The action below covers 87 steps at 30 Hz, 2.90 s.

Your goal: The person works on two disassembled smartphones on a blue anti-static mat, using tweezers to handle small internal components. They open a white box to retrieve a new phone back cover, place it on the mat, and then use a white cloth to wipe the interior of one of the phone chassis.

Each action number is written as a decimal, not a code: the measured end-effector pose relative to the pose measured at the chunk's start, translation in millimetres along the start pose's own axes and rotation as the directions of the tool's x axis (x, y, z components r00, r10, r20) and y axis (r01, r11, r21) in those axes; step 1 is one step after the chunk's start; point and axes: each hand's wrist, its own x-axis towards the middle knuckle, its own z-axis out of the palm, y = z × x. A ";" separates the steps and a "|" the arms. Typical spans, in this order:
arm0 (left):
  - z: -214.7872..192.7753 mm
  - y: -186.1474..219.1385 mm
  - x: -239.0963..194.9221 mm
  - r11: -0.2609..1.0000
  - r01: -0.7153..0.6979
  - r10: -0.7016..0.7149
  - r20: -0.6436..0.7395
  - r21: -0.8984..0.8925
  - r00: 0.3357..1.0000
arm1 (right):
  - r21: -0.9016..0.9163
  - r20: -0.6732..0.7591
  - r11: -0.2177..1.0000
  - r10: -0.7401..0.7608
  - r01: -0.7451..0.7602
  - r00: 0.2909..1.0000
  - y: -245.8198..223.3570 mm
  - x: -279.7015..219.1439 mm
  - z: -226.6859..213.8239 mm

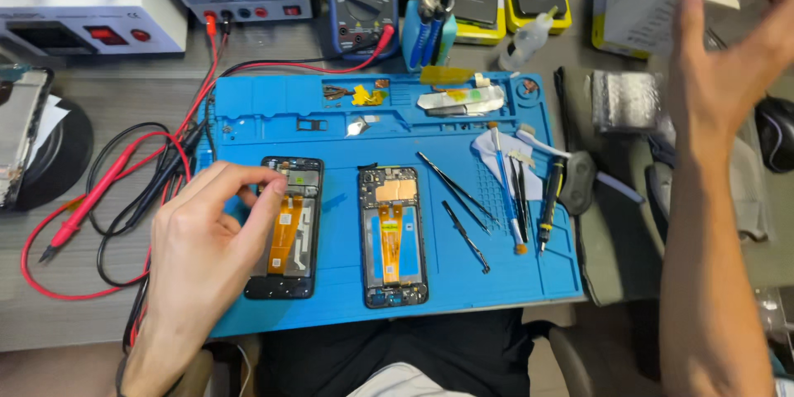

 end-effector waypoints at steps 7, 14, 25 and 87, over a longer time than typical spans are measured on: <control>9.5 34.9 14.1 0.980 -0.199 0.199 -0.011 -0.015 0.980 | -0.119 0.132 0.947 0.313 -0.298 0.941 54.3 15.6 63.4; -2.0 38.4 8.8 0.908 -0.412 0.412 -0.021 -0.076 0.911 | 0.231 0.204 0.885 0.363 -0.405 0.909 30.8 -4.2 -19.8; 2.0 84.7 -22.9 0.705 -0.679 0.708 0.138 -0.203 0.693 | 0.115 0.590 0.794 0.429 -0.596 0.684 -161.2 -100.2 -209.6; 88.8 102.8 -102.0 0.777 -0.532 0.629 0.447 -0.335 0.637 | -0.093 0.745 0.979 -0.052 0.181 0.665 -182.1 -187.3 -211.9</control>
